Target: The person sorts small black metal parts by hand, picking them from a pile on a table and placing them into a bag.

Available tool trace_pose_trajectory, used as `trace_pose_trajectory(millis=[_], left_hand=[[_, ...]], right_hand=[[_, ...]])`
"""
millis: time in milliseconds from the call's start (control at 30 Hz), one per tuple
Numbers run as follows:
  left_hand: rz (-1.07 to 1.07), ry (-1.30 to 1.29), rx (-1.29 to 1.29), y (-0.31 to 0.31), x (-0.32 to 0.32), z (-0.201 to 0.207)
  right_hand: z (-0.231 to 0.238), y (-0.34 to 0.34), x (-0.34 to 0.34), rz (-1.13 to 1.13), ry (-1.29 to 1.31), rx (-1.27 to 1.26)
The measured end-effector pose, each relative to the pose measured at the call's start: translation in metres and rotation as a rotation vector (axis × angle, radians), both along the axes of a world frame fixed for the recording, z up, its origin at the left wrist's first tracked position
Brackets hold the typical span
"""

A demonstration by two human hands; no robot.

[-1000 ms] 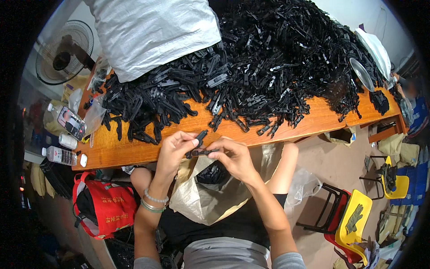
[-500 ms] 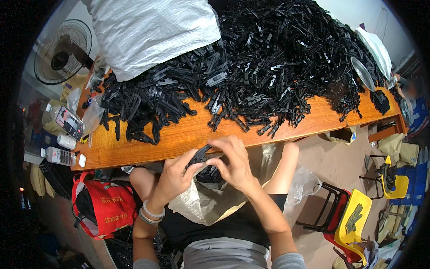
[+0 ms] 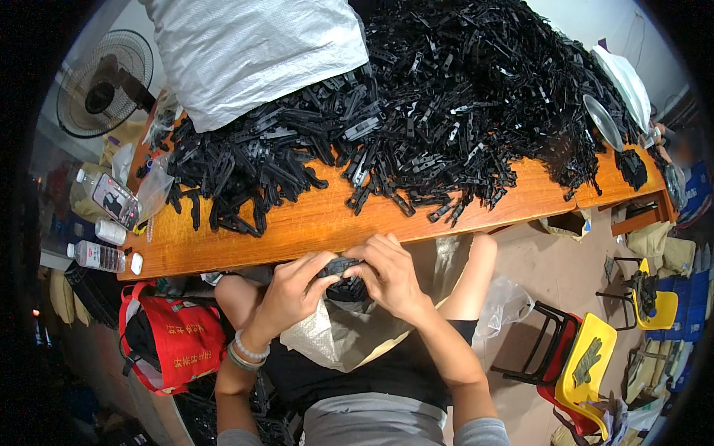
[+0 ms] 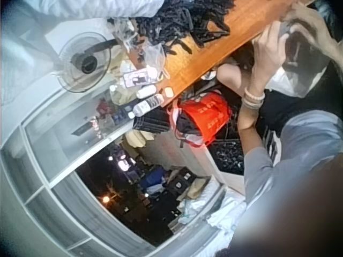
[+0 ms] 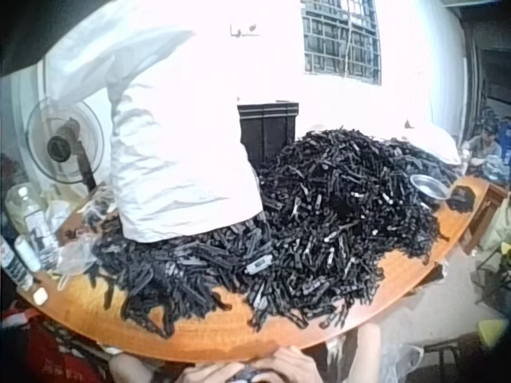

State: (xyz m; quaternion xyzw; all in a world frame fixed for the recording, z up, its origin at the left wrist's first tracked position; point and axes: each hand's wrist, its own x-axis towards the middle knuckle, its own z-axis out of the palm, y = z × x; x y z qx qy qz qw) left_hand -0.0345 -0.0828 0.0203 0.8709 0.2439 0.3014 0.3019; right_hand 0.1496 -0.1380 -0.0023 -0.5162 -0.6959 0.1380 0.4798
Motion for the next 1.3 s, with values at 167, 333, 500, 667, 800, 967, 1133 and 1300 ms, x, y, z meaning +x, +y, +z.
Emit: trace_pose_trajectory(millis=[167, 333, 500, 667, 800, 967, 1133, 1300], left_hand=[[-0.077, -0.019, -0.180, 0.004, -0.004, -0.007], [-0.174, 0.010, -0.255, 0.017, -0.003, 0.000], [0.282, 0.030, 0.381, 0.066, 0.020, -0.008], [0.272, 0.323, 0.733, 0.104, 0.051, -0.031], [0.260, 0.233, 0.599, 0.098, 0.045, -0.035], [0.240, 0.149, 0.413, 0.082, 0.038, -0.033], [0.317, 0.139, 0.250, 0.079, 0.037, -0.028], [0.593, 0.253, 0.030, 0.076, 0.043, -0.020]], right_hand=[[0.003, -0.002, 0.004, 0.077, 0.166, -0.173], [0.011, -0.001, 0.013, 0.168, 0.090, -0.287], [0.017, 0.019, 0.015, 0.292, 0.043, -0.363], [0.005, 0.047, 0.008, -0.300, -0.303, -0.206], [-0.011, 0.053, 0.002, -0.334, -0.329, -0.184], [-0.013, 0.049, 0.000, -0.374, -0.284, -0.148], [-0.015, 0.047, 0.002, -0.368, -0.217, -0.115], [-0.018, 0.043, -0.001, -0.466, -0.187, -0.096]])
